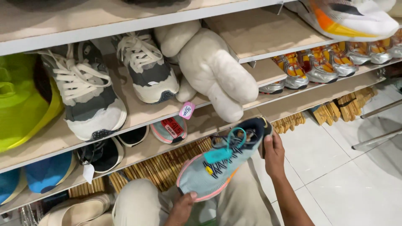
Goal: Wiping and cleaning several pairs of shoes on a store display shelf using a sponge.
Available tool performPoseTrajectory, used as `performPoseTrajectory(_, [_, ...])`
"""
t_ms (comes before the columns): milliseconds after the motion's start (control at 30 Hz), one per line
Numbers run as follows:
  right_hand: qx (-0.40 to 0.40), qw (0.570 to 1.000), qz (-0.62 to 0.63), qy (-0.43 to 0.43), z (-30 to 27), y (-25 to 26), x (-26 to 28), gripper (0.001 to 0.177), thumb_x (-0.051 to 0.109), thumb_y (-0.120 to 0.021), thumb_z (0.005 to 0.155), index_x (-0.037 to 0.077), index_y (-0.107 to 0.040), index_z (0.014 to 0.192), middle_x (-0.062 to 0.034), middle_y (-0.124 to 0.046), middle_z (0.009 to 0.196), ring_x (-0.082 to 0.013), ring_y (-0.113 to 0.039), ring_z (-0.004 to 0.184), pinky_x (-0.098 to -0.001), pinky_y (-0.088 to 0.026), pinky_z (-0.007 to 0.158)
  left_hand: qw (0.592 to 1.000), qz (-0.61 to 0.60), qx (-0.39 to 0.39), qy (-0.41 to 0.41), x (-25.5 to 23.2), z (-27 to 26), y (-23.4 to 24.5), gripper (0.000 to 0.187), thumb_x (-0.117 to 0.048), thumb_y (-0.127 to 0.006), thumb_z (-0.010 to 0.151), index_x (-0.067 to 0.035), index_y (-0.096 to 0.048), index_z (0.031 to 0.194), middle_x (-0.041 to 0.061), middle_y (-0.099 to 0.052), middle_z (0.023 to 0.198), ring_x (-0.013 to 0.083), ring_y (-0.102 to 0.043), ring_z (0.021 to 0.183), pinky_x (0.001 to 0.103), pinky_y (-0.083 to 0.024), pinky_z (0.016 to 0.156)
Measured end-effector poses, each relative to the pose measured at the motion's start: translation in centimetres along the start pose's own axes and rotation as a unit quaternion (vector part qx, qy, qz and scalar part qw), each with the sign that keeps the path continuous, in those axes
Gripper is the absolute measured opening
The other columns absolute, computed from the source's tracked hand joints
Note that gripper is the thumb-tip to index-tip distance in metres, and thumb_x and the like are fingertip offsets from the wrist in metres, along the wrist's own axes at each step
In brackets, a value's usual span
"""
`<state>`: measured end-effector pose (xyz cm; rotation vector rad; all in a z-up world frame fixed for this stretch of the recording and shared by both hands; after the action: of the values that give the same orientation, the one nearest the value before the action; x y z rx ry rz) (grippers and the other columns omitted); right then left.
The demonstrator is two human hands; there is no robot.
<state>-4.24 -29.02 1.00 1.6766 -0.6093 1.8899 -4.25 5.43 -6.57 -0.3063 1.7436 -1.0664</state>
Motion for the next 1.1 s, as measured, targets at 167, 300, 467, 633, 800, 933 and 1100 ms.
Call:
performPoseTrajectory(167, [-0.022, 0.967, 0.245, -0.063, -1.1, 2.2, -1.8, 0.046, 0.031, -0.049, 0.112, 0.005, -0.054, 0.15, -0.0107, -0.064, 0.12, -0.0184, -0.058, 0.097, -0.0361, -0.044, 0.081, 0.943, 0.315, 0.059, -0.088, -4.1, -1.2, -4.2, 0.106, -0.01, -0.074, 0.065, -0.008, -0.025, 0.158, 0.017, -0.043, 0.153, 0.0272, -0.042, 0.144, 0.041, -0.03, 0.117])
performPoseTrajectory(300, [-0.029, 0.929, 0.353, -0.106, -0.8, 2.6, -2.7, 0.047, 0.034, -0.046, 0.106, 0.003, -0.051, 0.141, -0.011, -0.065, 0.131, -0.0245, -0.065, 0.119, -0.0403, -0.053, 0.1, 0.88, 0.44, 0.077, -0.161, -3.0, -0.5, -2.3, 0.105, -0.005, -0.078, 0.064, -0.003, -0.029, 0.157, 0.018, -0.046, 0.15, 0.0291, -0.046, 0.144, 0.042, -0.033, 0.119])
performPoseTrajectory(467, [-0.019, 0.949, 0.296, -0.106, -0.7, 1.9, -2.2, 0.047, 0.029, -0.047, 0.106, 0.006, -0.048, 0.147, -0.0082, -0.062, 0.137, -0.0208, -0.061, 0.123, -0.0372, -0.05, 0.104, 0.901, 0.406, 0.101, -0.118, -2.9, -0.8, -3.1, 0.109, -0.016, -0.089, 0.071, -0.004, -0.022, 0.156, 0.019, -0.041, 0.152, 0.03, -0.041, 0.143, 0.044, -0.032, 0.117])
performPoseTrajectory(633, [-0.052, 0.984, 0.168, -0.011, -3.1, 2.8, 3.7, 0.049, 0.029, -0.042, 0.108, 0.008, -0.044, 0.152, -0.0073, -0.059, 0.136, -0.0169, -0.061, 0.112, -0.0348, -0.051, 0.09, 0.886, 0.441, 0.083, -0.112, -1.0, -1.2, -1.1, 0.095, -0.017, -0.088, 0.08, -0.004, -0.029, 0.153, 0.021, -0.048, 0.149, 0.0309, -0.048, 0.141, 0.044, -0.036, 0.116])
performPoseTrajectory(800, [0.149, 0.762, -0.389, 0.496, -15.1, -6.7, 13.8, 0.046, 0.015, -0.068, 0.08, 0.029, -0.067, 0.124, -0.0188, -0.065, 0.122, -0.0365, -0.064, 0.111, -0.0528, -0.047, 0.095, 0.857, 0.501, 0.078, -0.091, -0.9, -1.2, -2.9, 0.084, -0.006, -0.088, 0.077, -0.011, -0.04, 0.145, 0.022, -0.048, 0.155, 0.0363, -0.05, 0.146, 0.044, -0.043, 0.115])
performPoseTrajectory(933, [0.056, 0.756, -0.464, 0.459, -9.4, -3.3, 10.7, 0.042, 0.011, -0.072, 0.078, 0.027, -0.074, 0.117, -0.0211, -0.067, 0.119, -0.0398, -0.062, 0.107, -0.0526, -0.047, 0.089, 0.842, 0.523, 0.068, -0.115, -2.3, -1.6, -4.4, 0.082, -0.006, -0.088, 0.075, -0.013, -0.042, 0.143, 0.021, -0.049, 0.151, 0.037, -0.051, 0.143, 0.042, -0.044, 0.113])
performPoseTrajectory(1100, [0.001, 0.801, -0.416, 0.43, -9.9, -3.6, 11.3, 0.039, 0.012, -0.075, 0.084, 0.024, -0.073, 0.121, -0.0224, -0.065, 0.121, -0.0392, -0.061, 0.106, -0.0505, -0.049, 0.089, 0.828, 0.508, 0.098, -0.215, -2.4, -1.8, -4.0, 0.071, -0.001, -0.079, 0.079, -0.009, -0.045, 0.141, 0.023, -0.044, 0.159, 0.0386, -0.049, 0.145, 0.043, -0.045, 0.112])
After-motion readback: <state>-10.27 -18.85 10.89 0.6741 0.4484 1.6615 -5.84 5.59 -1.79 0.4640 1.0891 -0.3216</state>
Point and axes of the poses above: each hand's wrist, its own z-axis towards the middle knuckle, its own y-axis out of the back of the hand, x = y × z, the point moved 1 cm from there along z, towards the middle knuckle
